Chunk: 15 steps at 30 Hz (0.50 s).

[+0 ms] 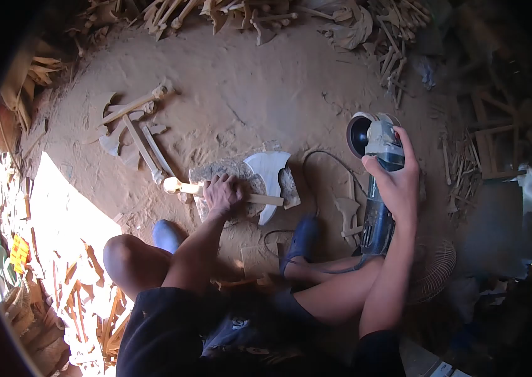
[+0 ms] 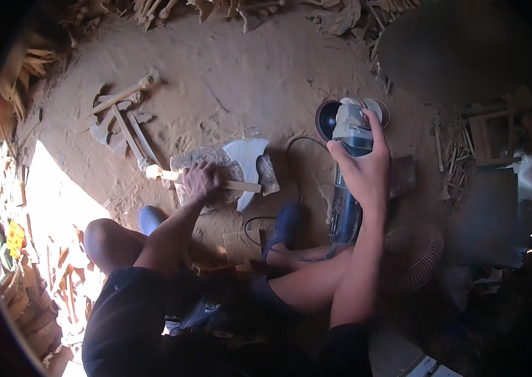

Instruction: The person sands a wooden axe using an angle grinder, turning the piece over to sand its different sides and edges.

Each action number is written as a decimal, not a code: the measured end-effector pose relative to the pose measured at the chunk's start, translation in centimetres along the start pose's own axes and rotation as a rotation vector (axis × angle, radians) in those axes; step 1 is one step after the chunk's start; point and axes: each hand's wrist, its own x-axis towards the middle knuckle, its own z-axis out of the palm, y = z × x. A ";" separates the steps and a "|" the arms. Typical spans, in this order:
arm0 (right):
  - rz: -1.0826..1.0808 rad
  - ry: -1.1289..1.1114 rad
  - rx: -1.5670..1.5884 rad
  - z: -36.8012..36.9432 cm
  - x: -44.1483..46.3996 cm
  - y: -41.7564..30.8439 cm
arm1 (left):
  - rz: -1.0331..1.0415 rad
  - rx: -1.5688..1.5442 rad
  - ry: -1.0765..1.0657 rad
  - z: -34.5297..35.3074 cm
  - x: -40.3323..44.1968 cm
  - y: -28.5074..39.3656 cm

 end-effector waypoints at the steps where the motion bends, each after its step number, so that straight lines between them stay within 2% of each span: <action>1: -0.017 0.071 0.114 -0.3 -0.7 0.7 | 0.000 -0.024 -0.023 -0.1 0.3 -0.2; 3: 0.003 0.158 0.252 -0.8 -1.9 1.6 | -0.143 -0.134 -0.133 -0.6 1.5 0.0; 4: -0.018 0.185 0.273 -0.9 -1.8 2.1 | -0.225 -0.231 -0.035 -0.7 2.2 0.8; 7: -0.049 0.253 0.211 -1.6 -1.5 3.2 | -0.295 -0.352 0.098 0.6 5.5 4.5; 8: -0.042 0.304 0.129 -1.7 -1.0 3.3 | -0.238 -0.324 -0.050 0.8 6.7 5.0; 10: -0.046 0.341 0.196 -1.4 0.0 3.4 | -0.143 -0.255 -0.340 1.7 9.4 5.2; 13: -0.046 0.384 0.242 -0.7 1.6 4.3 | -0.120 -0.452 -0.468 7.7 12.5 1.0; 15: 0.003 0.390 0.224 -0.8 1.7 3.5 | -0.191 -0.913 -0.501 5.0 11.5 2.3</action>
